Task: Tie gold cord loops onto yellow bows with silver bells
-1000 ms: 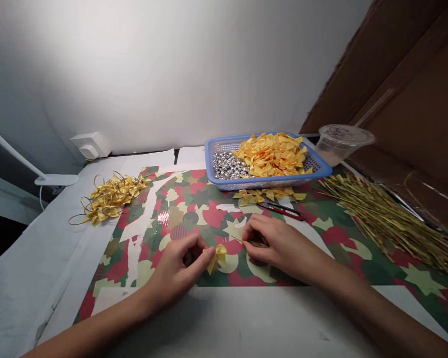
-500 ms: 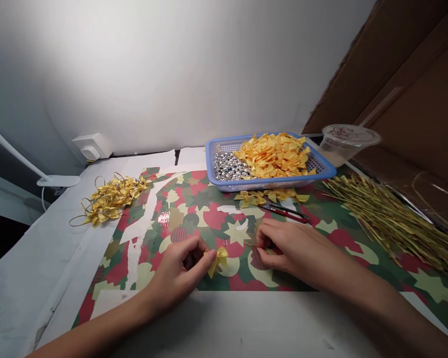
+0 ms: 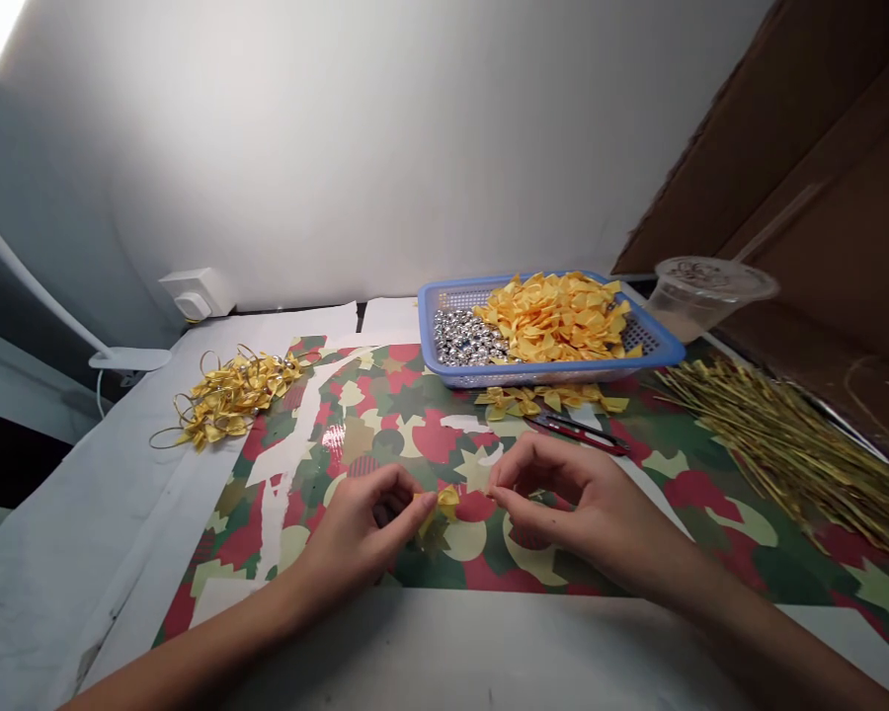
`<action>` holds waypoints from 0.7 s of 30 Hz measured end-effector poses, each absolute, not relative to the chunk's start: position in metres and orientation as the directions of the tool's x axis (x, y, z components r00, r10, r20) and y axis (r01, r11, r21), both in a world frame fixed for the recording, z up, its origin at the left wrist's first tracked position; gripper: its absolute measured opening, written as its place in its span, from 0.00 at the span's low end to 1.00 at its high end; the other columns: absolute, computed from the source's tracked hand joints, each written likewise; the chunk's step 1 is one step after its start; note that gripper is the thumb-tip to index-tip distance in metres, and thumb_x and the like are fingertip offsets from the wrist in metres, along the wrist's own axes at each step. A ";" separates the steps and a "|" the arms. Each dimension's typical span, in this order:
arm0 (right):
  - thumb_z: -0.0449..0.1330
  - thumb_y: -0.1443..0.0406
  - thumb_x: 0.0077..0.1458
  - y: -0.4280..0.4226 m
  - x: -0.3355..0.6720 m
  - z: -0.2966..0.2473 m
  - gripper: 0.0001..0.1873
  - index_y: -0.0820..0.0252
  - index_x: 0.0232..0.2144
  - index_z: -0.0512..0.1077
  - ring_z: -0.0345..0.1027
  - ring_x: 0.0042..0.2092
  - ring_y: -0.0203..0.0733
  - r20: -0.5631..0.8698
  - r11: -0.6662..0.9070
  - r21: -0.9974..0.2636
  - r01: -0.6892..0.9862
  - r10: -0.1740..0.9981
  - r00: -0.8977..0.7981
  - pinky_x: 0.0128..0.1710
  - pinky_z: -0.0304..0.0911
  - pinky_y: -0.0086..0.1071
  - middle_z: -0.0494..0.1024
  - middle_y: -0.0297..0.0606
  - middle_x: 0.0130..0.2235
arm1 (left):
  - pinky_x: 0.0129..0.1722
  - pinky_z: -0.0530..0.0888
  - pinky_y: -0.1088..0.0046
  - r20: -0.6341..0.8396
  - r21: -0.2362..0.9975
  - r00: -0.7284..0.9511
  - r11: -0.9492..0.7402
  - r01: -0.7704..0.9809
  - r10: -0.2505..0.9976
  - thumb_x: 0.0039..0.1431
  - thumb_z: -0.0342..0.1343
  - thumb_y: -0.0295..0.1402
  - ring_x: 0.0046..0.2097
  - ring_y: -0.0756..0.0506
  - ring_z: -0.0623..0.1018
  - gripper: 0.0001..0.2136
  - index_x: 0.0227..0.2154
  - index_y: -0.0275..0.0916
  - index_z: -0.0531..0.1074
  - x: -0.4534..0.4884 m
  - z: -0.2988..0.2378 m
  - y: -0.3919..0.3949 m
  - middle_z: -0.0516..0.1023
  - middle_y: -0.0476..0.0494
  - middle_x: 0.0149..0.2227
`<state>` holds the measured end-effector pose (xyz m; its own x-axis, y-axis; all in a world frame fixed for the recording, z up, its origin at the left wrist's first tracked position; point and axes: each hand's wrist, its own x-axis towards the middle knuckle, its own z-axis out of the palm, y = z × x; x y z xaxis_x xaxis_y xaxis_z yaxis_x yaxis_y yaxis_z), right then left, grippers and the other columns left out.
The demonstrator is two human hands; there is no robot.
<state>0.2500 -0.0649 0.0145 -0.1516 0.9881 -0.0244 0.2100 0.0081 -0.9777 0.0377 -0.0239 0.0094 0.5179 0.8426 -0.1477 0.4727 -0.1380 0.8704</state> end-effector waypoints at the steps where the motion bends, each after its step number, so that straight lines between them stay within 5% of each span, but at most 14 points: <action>1: 0.59 0.59 0.54 -0.065 0.249 0.013 0.10 0.59 0.25 0.67 0.64 0.25 0.32 -0.039 -0.009 -0.981 0.195 0.988 -0.150 0.24 0.64 0.27 0.71 0.32 0.27 | 0.12 0.56 0.82 -0.153 0.861 0.523 -0.146 0.487 0.839 0.59 0.51 0.40 0.15 0.56 0.62 0.12 0.24 0.38 0.65 0.038 0.009 -0.023 0.62 0.56 0.16; 13: 0.59 0.59 0.55 -0.063 0.248 0.009 0.10 0.59 0.27 0.71 0.64 0.23 0.31 -0.084 -0.050 -0.974 0.220 0.985 -0.149 0.22 0.65 0.26 0.72 0.33 0.29 | 0.22 0.68 0.79 -0.193 0.846 0.521 -0.127 0.517 0.832 0.57 0.53 0.38 0.24 0.53 0.72 0.10 0.30 0.36 0.73 0.034 0.011 -0.016 0.76 0.47 0.27; 17: 0.58 0.58 0.55 -0.066 0.245 0.010 0.12 0.58 0.25 0.69 0.64 0.26 0.33 0.012 0.044 -0.972 0.229 0.990 -0.142 0.21 0.64 0.25 0.71 0.36 0.33 | 0.20 0.66 0.79 -0.193 0.845 0.520 -0.128 0.519 0.832 0.58 0.52 0.39 0.22 0.53 0.70 0.11 0.29 0.37 0.72 0.035 0.011 -0.015 0.74 0.49 0.25; 21: 0.59 0.57 0.55 -0.068 0.244 0.013 0.09 0.55 0.29 0.70 0.68 0.32 0.39 0.135 0.120 -0.976 0.182 0.988 0.070 0.24 0.65 0.27 0.71 0.37 0.32 | 0.20 0.65 0.79 -0.165 0.855 0.525 -0.145 0.499 0.835 0.58 0.52 0.38 0.21 0.54 0.69 0.11 0.26 0.37 0.70 0.037 0.012 -0.016 0.72 0.50 0.24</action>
